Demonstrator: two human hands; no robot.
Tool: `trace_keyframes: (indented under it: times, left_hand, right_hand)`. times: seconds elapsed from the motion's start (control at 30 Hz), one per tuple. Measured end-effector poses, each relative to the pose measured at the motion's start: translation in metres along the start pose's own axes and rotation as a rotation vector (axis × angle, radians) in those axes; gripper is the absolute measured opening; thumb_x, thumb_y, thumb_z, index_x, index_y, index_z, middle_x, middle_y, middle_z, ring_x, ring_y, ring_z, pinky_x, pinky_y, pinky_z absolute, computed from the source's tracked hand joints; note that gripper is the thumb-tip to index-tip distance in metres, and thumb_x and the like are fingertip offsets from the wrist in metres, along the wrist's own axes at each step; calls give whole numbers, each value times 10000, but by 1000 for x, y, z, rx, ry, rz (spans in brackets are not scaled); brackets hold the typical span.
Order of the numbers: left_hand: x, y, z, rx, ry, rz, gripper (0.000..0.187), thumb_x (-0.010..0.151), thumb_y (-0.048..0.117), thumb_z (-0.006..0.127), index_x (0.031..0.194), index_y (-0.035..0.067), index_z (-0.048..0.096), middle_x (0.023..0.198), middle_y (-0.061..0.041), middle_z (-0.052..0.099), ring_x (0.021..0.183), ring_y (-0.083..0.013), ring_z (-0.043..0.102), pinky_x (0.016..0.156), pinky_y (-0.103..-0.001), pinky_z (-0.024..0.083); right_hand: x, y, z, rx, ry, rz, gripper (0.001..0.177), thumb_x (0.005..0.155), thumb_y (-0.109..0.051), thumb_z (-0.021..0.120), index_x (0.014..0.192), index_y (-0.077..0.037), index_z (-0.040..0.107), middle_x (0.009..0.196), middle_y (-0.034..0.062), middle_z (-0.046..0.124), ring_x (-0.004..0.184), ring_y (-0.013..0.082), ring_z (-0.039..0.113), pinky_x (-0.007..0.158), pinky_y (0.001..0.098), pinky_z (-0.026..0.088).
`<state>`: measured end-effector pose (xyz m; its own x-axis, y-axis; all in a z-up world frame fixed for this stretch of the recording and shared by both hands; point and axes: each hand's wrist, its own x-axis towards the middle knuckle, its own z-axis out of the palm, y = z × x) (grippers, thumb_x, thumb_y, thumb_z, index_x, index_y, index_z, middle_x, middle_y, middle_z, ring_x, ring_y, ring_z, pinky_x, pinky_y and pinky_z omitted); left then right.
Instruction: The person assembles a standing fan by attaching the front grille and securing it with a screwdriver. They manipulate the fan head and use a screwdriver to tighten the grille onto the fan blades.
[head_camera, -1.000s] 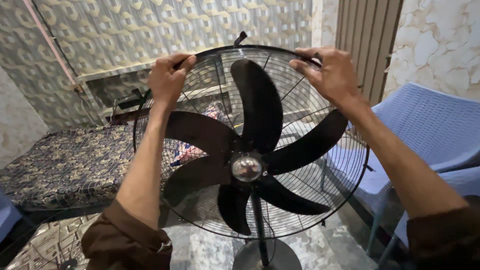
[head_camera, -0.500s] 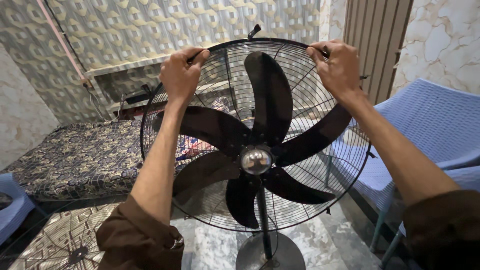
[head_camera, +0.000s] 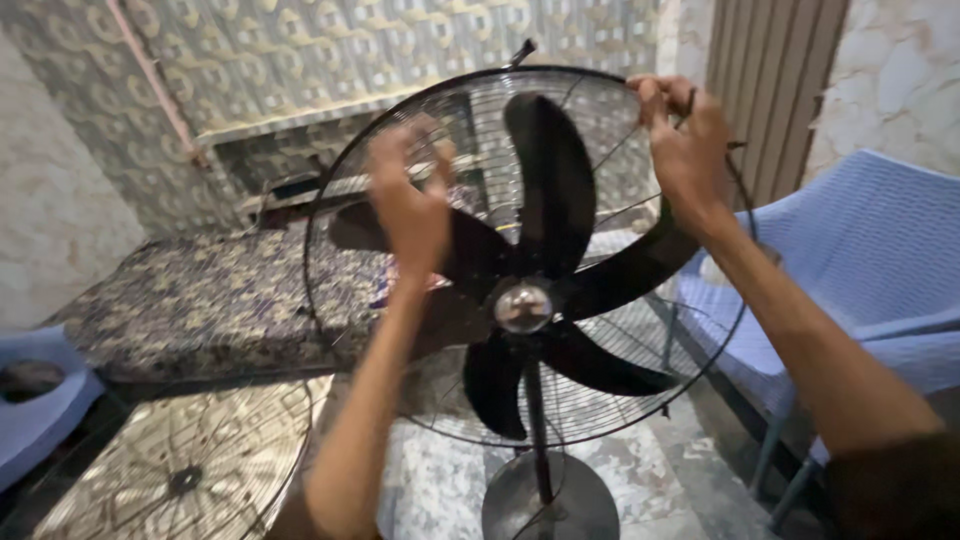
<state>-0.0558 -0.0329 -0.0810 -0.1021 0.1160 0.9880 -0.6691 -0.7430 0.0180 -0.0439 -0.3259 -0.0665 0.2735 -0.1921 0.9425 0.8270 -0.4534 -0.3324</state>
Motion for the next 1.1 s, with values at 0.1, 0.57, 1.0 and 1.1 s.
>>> trace_keyframes:
  times: [0.1, 0.57, 1.0, 1.1]
  left_hand:
    - [-55, 67, -11, -592, -233, -596, 340, 1083, 354, 523, 1208, 65, 649, 946, -5, 662, 829, -95, 597, 737, -249, 509]
    - [-194, 53, -171, -527, 138, -1390, 441, 1112, 327, 554, 1252, -67, 697, 859, -110, 577, 707, -168, 492, 617, -308, 433]
    - [-347, -211, -473, 763, -123, -1329, 428, 906, 427, 711, 1168, 89, 724, 1115, -119, 768, 1035, -272, 740, 911, -410, 548]
    - [-365, -240, -516, 1032, -273, -1349, 544, 854, 458, 762, 1269, 118, 669, 1284, -137, 679, 1219, -327, 610, 1014, -476, 476]
  right_hand:
    - [-38, -40, 12, 503, -250, 600, 357, 1070, -375, 536, 1156, -89, 732, 692, -46, 569, 455, 31, 358, 395, 221, 250]
    - [-226, -163, 187, 880, -706, 716, 287, 1052, -305, 515, 1177, -81, 643, 895, -20, 624, 789, 33, 585, 700, 211, 517]
    - [-407, -130, 441, 886, -1186, 1155, 402, 994, -316, 507, 1293, -78, 634, 1082, 3, 707, 547, 248, 527, 502, 421, 461]
    - [-455, -107, 497, 507, -1182, 762, 396, 931, -242, 640, 1297, -97, 690, 1167, 88, 726, 980, 183, 704, 853, 357, 547]
